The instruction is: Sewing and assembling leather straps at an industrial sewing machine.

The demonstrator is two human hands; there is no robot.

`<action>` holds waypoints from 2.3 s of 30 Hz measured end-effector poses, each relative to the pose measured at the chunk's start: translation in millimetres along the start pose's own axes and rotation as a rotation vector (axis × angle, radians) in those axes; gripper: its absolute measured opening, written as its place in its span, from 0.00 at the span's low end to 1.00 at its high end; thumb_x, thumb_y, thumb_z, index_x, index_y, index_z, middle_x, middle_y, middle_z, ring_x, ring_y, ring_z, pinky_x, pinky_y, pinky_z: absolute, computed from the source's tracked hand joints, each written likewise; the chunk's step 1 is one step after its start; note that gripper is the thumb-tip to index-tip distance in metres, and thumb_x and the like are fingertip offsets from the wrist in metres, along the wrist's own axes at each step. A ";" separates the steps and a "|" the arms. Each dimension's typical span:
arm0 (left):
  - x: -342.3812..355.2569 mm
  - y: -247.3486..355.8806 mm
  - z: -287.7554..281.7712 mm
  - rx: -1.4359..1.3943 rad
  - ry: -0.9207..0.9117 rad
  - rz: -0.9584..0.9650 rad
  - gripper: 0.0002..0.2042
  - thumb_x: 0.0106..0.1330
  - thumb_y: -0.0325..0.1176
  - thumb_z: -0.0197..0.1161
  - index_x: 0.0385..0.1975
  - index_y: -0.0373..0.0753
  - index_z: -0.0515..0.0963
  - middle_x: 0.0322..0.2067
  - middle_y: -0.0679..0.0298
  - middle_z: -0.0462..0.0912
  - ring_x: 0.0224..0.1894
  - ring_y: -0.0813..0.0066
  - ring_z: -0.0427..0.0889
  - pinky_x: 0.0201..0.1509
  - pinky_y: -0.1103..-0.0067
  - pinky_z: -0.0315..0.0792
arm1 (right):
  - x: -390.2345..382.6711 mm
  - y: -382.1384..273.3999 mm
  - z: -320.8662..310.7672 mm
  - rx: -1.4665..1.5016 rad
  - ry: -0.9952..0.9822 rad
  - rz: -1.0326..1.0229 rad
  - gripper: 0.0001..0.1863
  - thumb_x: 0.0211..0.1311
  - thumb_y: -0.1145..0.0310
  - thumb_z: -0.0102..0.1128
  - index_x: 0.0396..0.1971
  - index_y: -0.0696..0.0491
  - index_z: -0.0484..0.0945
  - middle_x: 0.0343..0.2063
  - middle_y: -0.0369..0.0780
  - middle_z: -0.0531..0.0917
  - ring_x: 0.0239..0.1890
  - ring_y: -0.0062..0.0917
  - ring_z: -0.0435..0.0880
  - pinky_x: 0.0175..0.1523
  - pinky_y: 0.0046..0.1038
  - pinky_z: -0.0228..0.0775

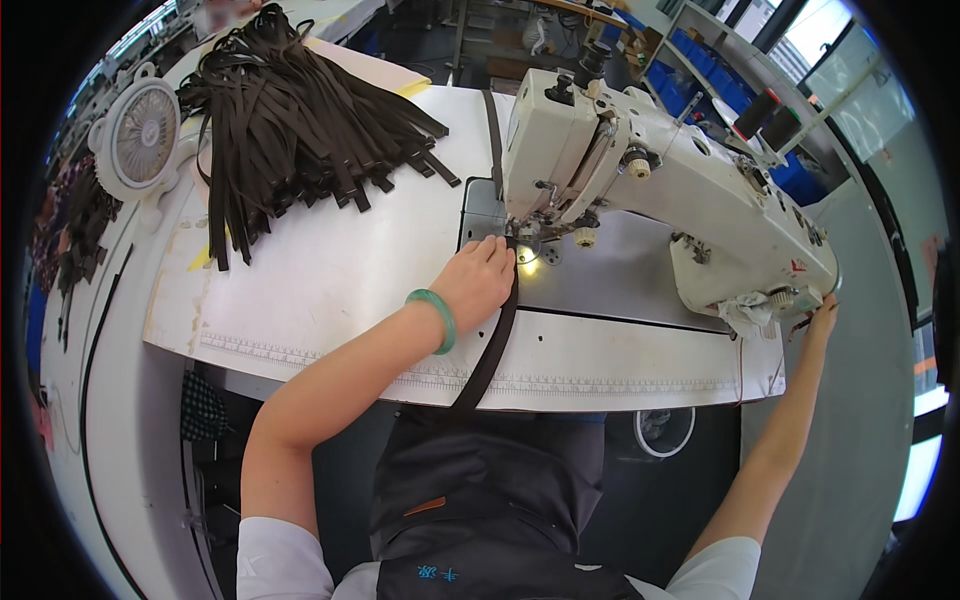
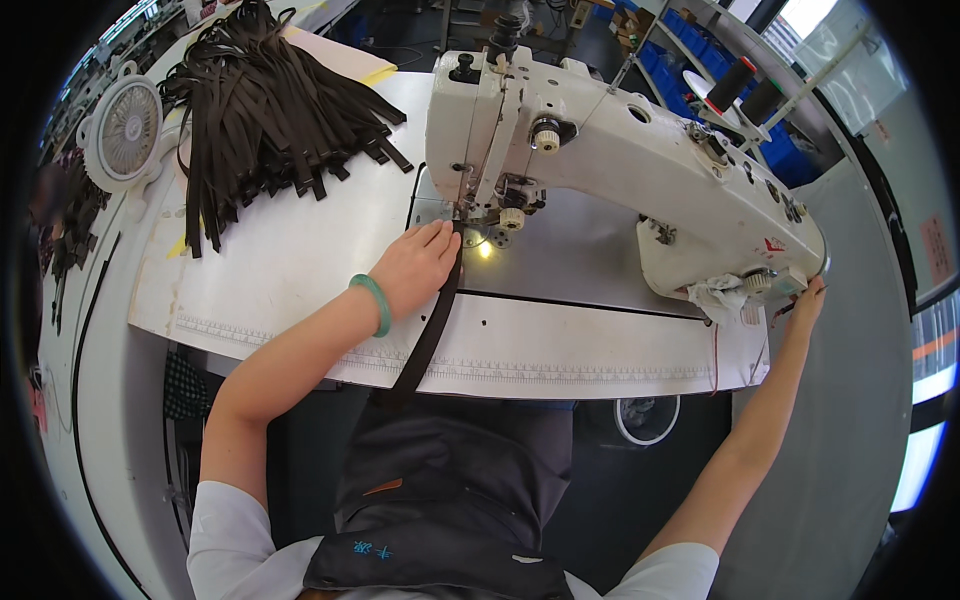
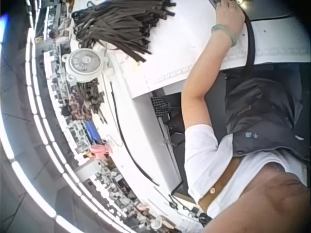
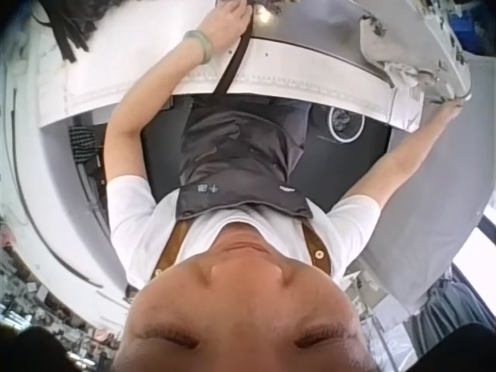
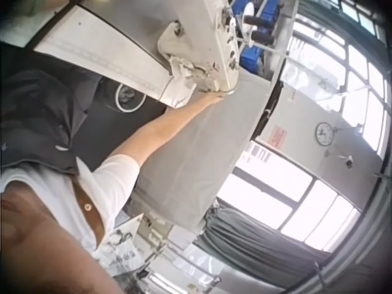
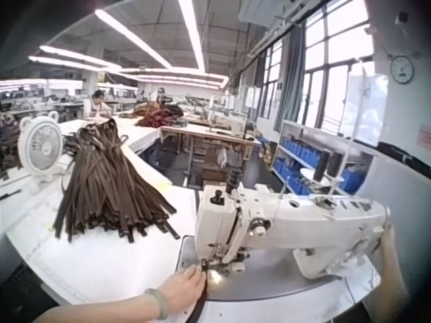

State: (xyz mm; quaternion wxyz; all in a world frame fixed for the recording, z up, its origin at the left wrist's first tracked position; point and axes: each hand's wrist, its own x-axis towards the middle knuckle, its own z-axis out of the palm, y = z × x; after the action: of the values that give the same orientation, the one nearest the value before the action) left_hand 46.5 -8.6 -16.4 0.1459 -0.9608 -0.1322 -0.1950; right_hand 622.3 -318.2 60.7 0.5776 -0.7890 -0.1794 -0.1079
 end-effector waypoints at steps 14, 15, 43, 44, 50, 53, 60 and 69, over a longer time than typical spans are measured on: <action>3.6 -0.4 -3.3 -0.111 -0.013 -0.034 0.17 0.52 0.28 0.54 0.42 0.28 0.70 0.43 0.52 0.72 0.48 0.62 0.70 0.51 0.75 0.66 | -24.1 -10.0 13.7 0.399 0.070 0.044 0.23 0.65 0.53 0.38 0.51 0.56 0.62 0.48 0.42 0.70 0.49 0.29 0.70 0.54 0.30 0.61; 5.1 0.4 -7.9 -0.119 -0.046 -0.044 0.17 0.51 0.27 0.54 0.42 0.29 0.70 0.43 0.54 0.72 0.47 0.63 0.70 0.49 0.75 0.66 | -14.9 -14.4 7.0 0.307 0.150 0.078 0.26 0.64 0.52 0.39 0.54 0.56 0.61 0.49 0.43 0.69 0.50 0.29 0.69 0.56 0.30 0.59; 0.3 -4.5 -3.1 -0.105 0.019 -0.009 0.19 0.48 0.25 0.55 0.43 0.31 0.70 0.44 0.53 0.72 0.50 0.61 0.70 0.52 0.73 0.65 | -43.9 0.9 18.2 0.138 0.055 0.069 0.21 0.65 0.53 0.39 0.41 0.57 0.70 0.34 0.39 0.77 0.40 0.24 0.74 0.41 0.25 0.67; -1.2 -7.5 -6.0 -0.109 0.025 -0.001 0.19 0.48 0.25 0.55 0.43 0.31 0.70 0.44 0.53 0.72 0.50 0.61 0.70 0.52 0.73 0.65 | -49.3 -9.1 16.4 0.136 0.065 0.068 0.21 0.65 0.53 0.39 0.41 0.57 0.70 0.34 0.39 0.77 0.40 0.24 0.74 0.41 0.25 0.67; -3.6 -19.1 -17.0 -0.328 0.073 0.172 0.06 0.46 0.27 0.55 0.25 0.39 0.74 0.26 0.66 0.72 0.37 0.71 0.72 0.41 0.79 0.69 | -118.8 -81.0 42.5 -0.050 0.521 -0.252 0.18 0.66 0.57 0.37 0.37 0.58 0.70 0.30 0.37 0.76 0.29 0.18 0.73 0.32 0.19 0.63; -3.3 -15.4 -23.0 -0.315 0.135 0.252 0.02 0.43 0.27 0.55 0.17 0.40 0.71 0.22 0.68 0.68 0.31 0.74 0.71 0.35 0.80 0.68 | -184.5 -111.3 66.3 0.274 0.232 -0.373 0.16 0.67 0.59 0.39 0.31 0.56 0.70 0.25 0.34 0.74 0.18 0.12 0.63 0.23 0.15 0.54; -3.8 -13.5 -25.1 -0.339 0.183 0.327 0.02 0.41 0.26 0.56 0.16 0.39 0.71 0.20 0.68 0.68 0.29 0.74 0.71 0.33 0.80 0.69 | -315.9 -130.8 117.0 0.511 -0.431 -0.169 0.12 0.65 0.62 0.44 0.29 0.55 0.71 0.21 0.33 0.72 0.15 0.10 0.59 0.20 0.13 0.49; -3.1 -25.9 -29.0 -0.494 0.125 0.373 0.06 0.43 0.28 0.60 0.24 0.39 0.75 0.24 0.67 0.74 0.29 0.74 0.75 0.31 0.79 0.71 | -336.7 -118.8 139.9 0.065 -0.626 -0.387 0.10 0.63 0.67 0.46 0.35 0.58 0.72 0.28 0.37 0.77 0.23 0.13 0.71 0.27 0.15 0.61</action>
State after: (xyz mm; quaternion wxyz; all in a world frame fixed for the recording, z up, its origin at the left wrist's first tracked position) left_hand 25.9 5.1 13.8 -0.0510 -0.9611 0.1070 -0.2495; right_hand 261.5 -206.7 -5.9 0.4883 -0.7167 -0.4966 0.0369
